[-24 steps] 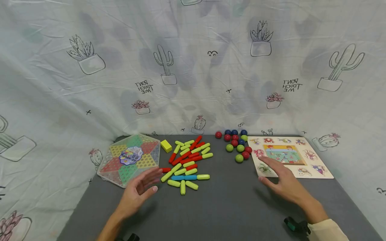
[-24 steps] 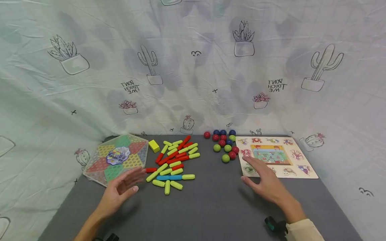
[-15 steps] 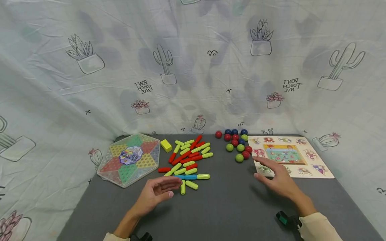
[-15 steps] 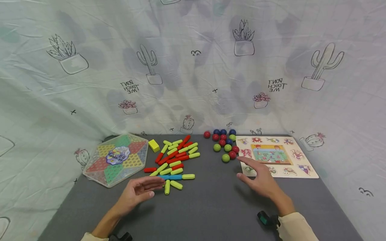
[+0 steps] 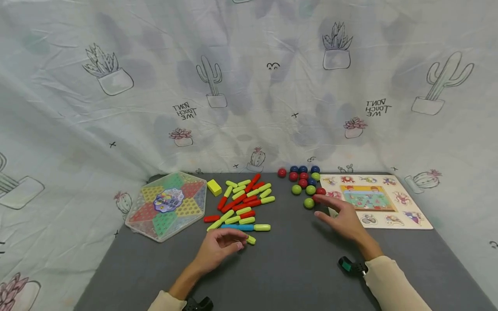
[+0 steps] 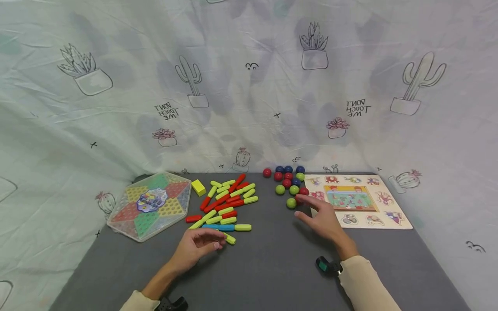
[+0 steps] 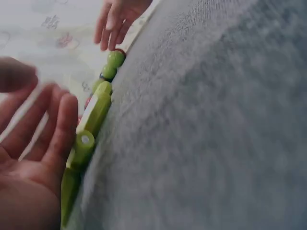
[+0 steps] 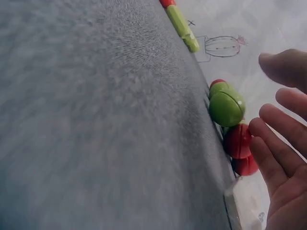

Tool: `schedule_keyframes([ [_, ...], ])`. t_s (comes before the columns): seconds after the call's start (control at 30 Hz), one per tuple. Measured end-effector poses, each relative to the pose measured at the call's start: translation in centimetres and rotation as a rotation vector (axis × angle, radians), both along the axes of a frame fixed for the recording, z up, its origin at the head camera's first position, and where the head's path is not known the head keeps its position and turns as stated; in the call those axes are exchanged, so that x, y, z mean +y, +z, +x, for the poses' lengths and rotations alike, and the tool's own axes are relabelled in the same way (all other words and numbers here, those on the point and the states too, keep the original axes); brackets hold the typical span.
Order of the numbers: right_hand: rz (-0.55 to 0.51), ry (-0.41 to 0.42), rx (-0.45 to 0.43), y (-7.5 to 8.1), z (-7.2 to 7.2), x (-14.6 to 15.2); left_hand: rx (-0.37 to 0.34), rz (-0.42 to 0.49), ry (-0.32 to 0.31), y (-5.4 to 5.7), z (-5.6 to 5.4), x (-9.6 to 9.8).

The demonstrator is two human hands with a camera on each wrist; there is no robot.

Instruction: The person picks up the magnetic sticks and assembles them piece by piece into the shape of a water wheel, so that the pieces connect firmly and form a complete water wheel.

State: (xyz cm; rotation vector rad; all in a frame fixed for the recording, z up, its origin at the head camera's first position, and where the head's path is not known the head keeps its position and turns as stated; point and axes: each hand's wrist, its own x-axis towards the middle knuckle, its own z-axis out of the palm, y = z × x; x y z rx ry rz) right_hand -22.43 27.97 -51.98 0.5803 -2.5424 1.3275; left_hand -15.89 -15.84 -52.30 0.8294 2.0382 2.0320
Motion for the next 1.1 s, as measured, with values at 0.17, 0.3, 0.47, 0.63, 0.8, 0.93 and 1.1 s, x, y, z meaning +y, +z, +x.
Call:
schedule_keyframes([
  [0.17, 0.120, -0.035, 0.138, -0.2, -1.1, -1.1, 0.293, -0.428, 0.151, 0.6, -0.1, 1.3],
  [0.3, 0.237, -0.031, 0.267, -0.1, -1.6, -2.0, 0.506, -0.703, 0.204, 0.6, -0.4, 2.3],
  [0.47, 0.298, -0.011, 0.273, 0.0, -1.5, -2.8, 0.506, -0.822, 0.241, 1.2, 0.0, 3.3],
  [0.63, 0.212, 0.011, 0.164, -0.3, 0.2, -4.1, 0.381, -0.699, 0.210, 1.7, 0.8, 5.0],
  [0.8, -0.025, 0.083, -0.072, -0.7, 3.3, -6.3, 0.329, -0.580, 0.092, 1.4, 0.6, 7.8],
  [0.93, -0.162, 0.141, -0.190, -1.0, 4.9, -7.3, 0.301, -0.524, 0.061, 0.6, 0.3, 9.5],
  [1.1, -0.203, 0.156, -0.199, -1.4, 5.6, -7.6, 0.208, -0.431, 0.110, -0.5, 0.2, 10.4],
])
